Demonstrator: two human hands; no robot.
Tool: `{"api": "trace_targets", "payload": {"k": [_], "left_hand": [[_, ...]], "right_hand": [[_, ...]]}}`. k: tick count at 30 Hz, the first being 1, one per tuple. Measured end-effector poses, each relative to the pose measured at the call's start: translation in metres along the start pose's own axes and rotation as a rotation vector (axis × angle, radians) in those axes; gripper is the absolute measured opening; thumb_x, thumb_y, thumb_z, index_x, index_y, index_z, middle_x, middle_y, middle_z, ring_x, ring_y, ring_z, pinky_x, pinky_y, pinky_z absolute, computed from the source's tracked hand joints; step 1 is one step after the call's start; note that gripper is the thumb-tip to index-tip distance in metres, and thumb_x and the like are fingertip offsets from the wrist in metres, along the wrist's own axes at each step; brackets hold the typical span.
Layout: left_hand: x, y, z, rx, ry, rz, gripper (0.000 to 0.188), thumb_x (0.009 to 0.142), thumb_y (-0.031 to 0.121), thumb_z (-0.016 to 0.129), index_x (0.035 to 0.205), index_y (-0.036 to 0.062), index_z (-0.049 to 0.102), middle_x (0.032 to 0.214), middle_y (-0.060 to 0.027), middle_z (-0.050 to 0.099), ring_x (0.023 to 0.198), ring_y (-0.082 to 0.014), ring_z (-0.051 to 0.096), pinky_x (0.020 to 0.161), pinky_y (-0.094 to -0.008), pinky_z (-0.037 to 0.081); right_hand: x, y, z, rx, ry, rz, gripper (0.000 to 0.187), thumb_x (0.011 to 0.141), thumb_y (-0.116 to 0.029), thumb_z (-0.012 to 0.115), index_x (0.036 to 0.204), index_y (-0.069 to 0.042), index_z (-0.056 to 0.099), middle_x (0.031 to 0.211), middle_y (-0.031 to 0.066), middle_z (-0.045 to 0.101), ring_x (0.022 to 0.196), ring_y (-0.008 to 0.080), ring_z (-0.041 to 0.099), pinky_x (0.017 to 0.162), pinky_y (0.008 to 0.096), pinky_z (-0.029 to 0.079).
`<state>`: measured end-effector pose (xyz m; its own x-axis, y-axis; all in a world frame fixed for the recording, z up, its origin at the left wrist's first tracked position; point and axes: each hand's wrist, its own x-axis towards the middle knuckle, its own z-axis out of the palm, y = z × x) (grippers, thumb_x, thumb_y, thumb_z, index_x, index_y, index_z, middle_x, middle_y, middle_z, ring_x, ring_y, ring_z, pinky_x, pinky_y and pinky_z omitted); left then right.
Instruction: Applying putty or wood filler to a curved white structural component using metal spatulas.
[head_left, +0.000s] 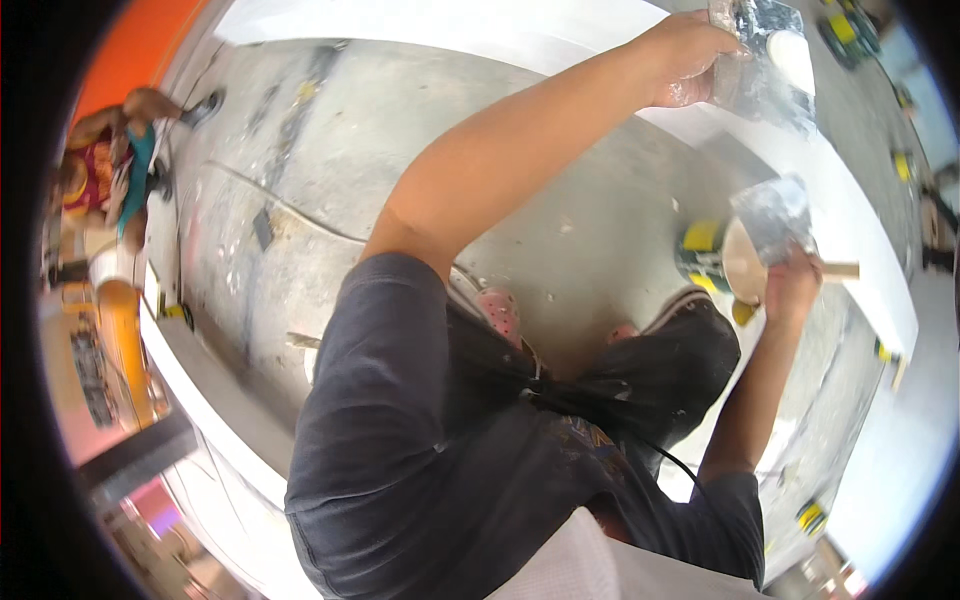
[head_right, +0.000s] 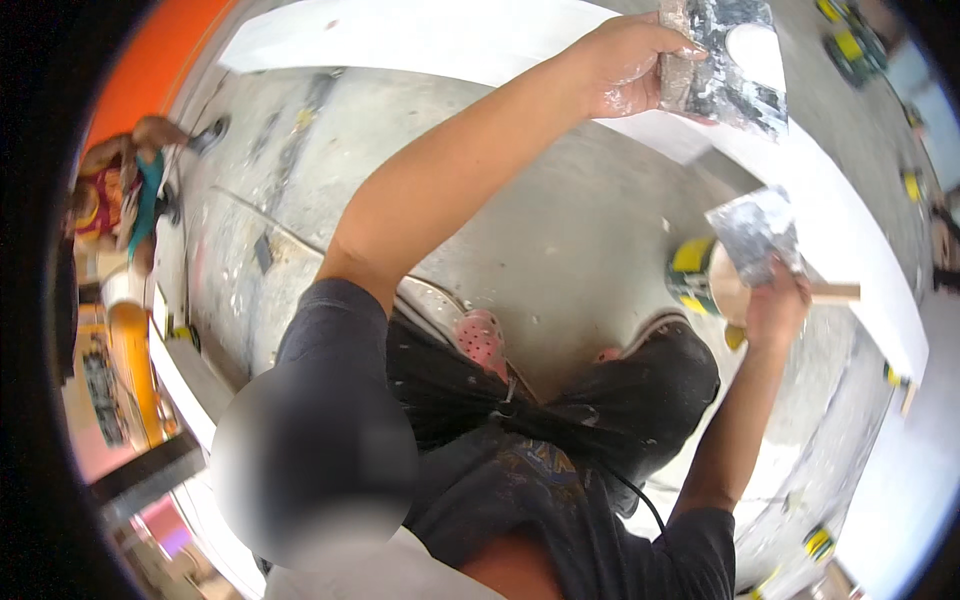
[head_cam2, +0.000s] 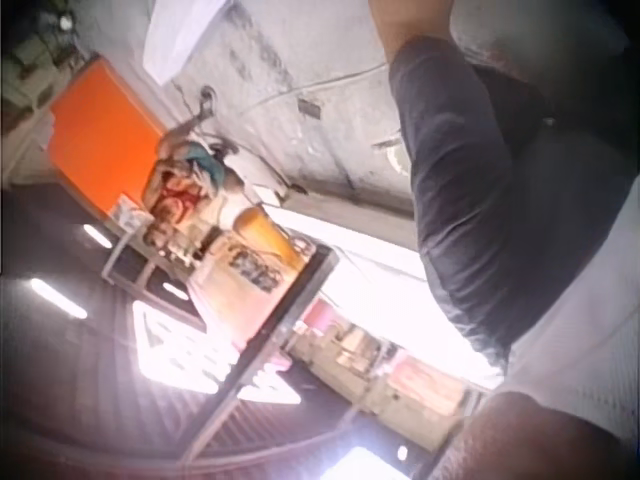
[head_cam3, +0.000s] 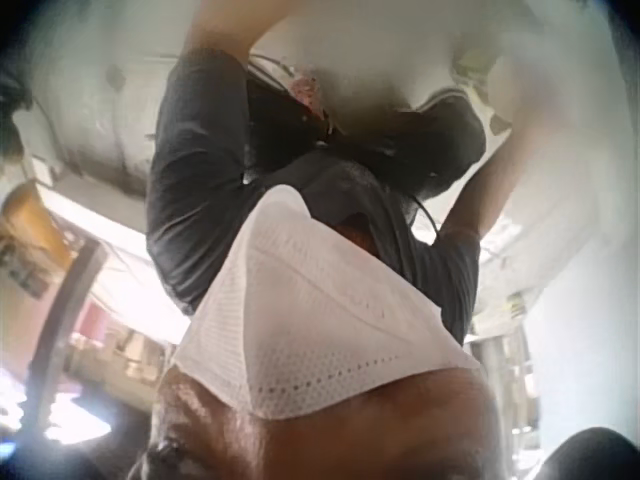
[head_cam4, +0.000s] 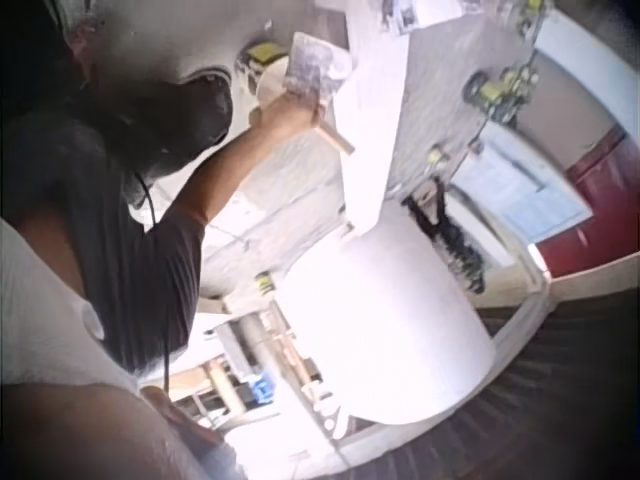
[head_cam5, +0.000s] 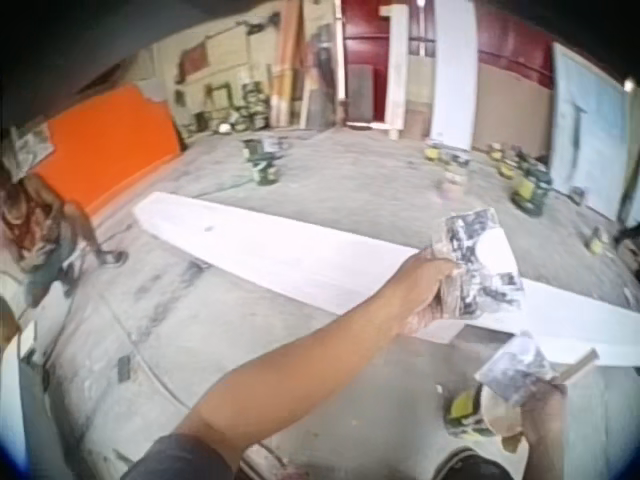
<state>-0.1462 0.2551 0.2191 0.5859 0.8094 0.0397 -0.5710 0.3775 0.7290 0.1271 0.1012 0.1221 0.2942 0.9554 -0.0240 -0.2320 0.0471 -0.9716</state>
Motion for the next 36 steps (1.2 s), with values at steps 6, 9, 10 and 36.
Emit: {"api": "trace_targets", "payload": {"k": [6,9,10,36], "left_hand": [[-0.067,0.05,-0.089,-0.02,0.25,0.118,0.042,0.082,0.002,0.044,0.12,0.0096,0.029,0.116,-0.013,0.041,0.103,-0.0334,0.05,0.081,-0.0599,0.044],[-0.1,0.064,-0.134,-0.06,0.319,0.26,0.042,0.081,0.001,0.043,0.119,0.0108,0.029,0.112,-0.0127,0.046,0.103,-0.032,0.05,0.08,-0.0601,0.044],[-0.112,0.071,-0.145,-0.07,0.335,0.304,0.043,0.08,0.0,0.042,0.12,0.0111,0.029,0.11,-0.0125,0.048,0.101,-0.0314,0.052,0.079,-0.0602,0.044],[-0.218,0.215,-0.162,0.373,0.815,0.555,0.047,0.077,-0.01,0.04,0.121,0.004,0.031,0.106,-0.0147,0.049,0.087,-0.0282,0.058,0.062,-0.0458,0.056]], "right_hand": [[0.037,-0.027,0.12,0.156,-0.033,0.204,0.028,0.076,0.001,0.052,0.104,0.001,0.05,0.096,0.0078,0.058,0.08,0.0176,0.059,0.06,0.0288,0.05],[0.049,-0.019,0.191,0.164,-0.272,0.261,0.027,0.076,-0.001,0.054,0.103,0.001,0.05,0.095,0.0096,0.058,0.078,0.0189,0.06,0.056,0.0331,0.052],[0.049,-0.02,0.223,0.137,-0.298,0.273,0.026,0.076,-0.001,0.054,0.102,0.002,0.05,0.093,0.0101,0.058,0.075,0.0194,0.06,0.053,0.0336,0.052],[0.122,-0.045,0.55,0.417,-0.878,0.342,0.035,0.076,0.003,0.053,0.11,0.002,0.045,0.094,0.0117,0.056,0.081,0.0219,0.058,0.063,0.0388,0.052]]}}
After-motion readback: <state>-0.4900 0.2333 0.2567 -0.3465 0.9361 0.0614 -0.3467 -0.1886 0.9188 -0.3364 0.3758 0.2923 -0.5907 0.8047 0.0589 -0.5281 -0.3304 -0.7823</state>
